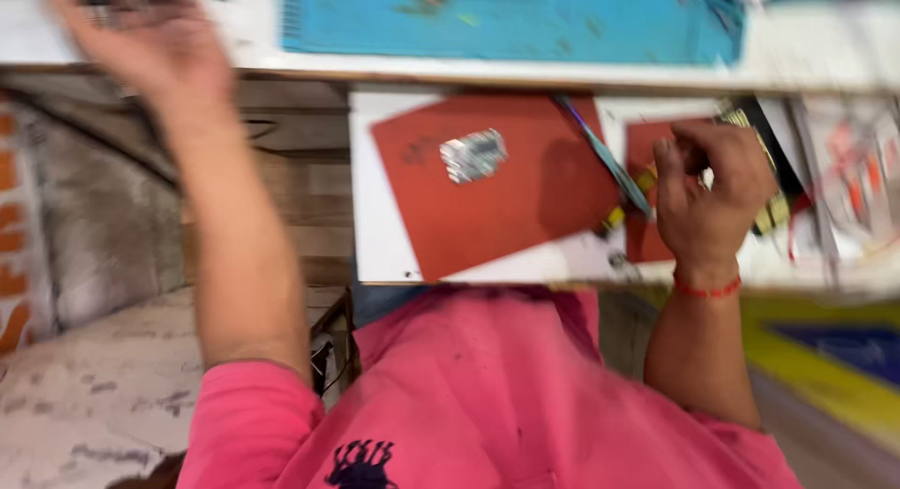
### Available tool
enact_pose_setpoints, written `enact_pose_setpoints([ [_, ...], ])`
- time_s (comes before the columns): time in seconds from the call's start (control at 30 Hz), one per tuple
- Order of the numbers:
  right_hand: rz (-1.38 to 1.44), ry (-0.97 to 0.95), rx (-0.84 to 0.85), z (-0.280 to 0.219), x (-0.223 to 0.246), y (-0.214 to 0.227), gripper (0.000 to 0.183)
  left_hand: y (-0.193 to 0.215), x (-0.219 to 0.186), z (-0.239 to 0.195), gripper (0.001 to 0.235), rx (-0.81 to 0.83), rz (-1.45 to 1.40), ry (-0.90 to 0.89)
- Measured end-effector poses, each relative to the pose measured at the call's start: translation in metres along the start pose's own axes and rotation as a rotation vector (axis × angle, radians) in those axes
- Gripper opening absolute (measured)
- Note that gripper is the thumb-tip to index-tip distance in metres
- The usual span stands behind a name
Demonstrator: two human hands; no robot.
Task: The person uses a hot air gun to heat a small circuit board on a red mat, then scrapes the surface with a metal tool. The person repeatedly scrapes and repositions the board while working at a cluttered electronics repair bench.
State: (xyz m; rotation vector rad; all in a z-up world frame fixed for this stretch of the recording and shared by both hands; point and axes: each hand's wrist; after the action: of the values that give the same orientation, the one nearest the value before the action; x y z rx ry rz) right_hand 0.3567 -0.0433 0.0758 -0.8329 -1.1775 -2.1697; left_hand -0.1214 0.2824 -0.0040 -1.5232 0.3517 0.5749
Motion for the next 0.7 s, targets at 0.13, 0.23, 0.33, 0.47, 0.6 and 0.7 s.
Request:
enact_pose_setpoints([
  [0.13,-0.035,-0.194,-0.036,-0.028,-0.008,0.019,0.016,-0.036,0.01,-0.026,0.037,-0.019,0.111,0.085],
  [0.23,0.0,-0.231,-0.038,-0.054,0.008,0.016,0.019,-0.073,0.042,-0.101,0.032,0.075,0.684,-0.092],
  [0.33,-0.058,-0.074,-0.004,-0.042,0.018,-0.002,0.032,-0.111,0.071,-0.181,0.023,0.482,1.274,-0.241],
  [0.47,-0.414,0.066,0.119,-0.007,0.028,-0.032,0.033,-0.137,0.088,-0.231,0.053,0.811,1.769,-0.488],
  [0.6,-0.347,-0.061,0.271,0.008,0.042,-0.042,0.016,-0.142,0.086,-0.24,0.043,0.811,1.899,-0.514],
  [0.7,-0.176,-0.143,0.382,0.0,0.054,-0.047,0.022,-0.133,0.085,-0.239,0.037,0.761,1.858,-0.49],
])
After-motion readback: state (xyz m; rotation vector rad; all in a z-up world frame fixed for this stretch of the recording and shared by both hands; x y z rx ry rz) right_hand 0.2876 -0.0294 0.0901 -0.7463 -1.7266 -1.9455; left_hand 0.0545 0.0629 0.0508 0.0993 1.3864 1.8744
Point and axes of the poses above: each hand's wrist, its own z-axis towards the middle knuckle, its own y-axis out of the back of the hand, x = y × z, and after that the axes turned 14 degrees about z, right-handed
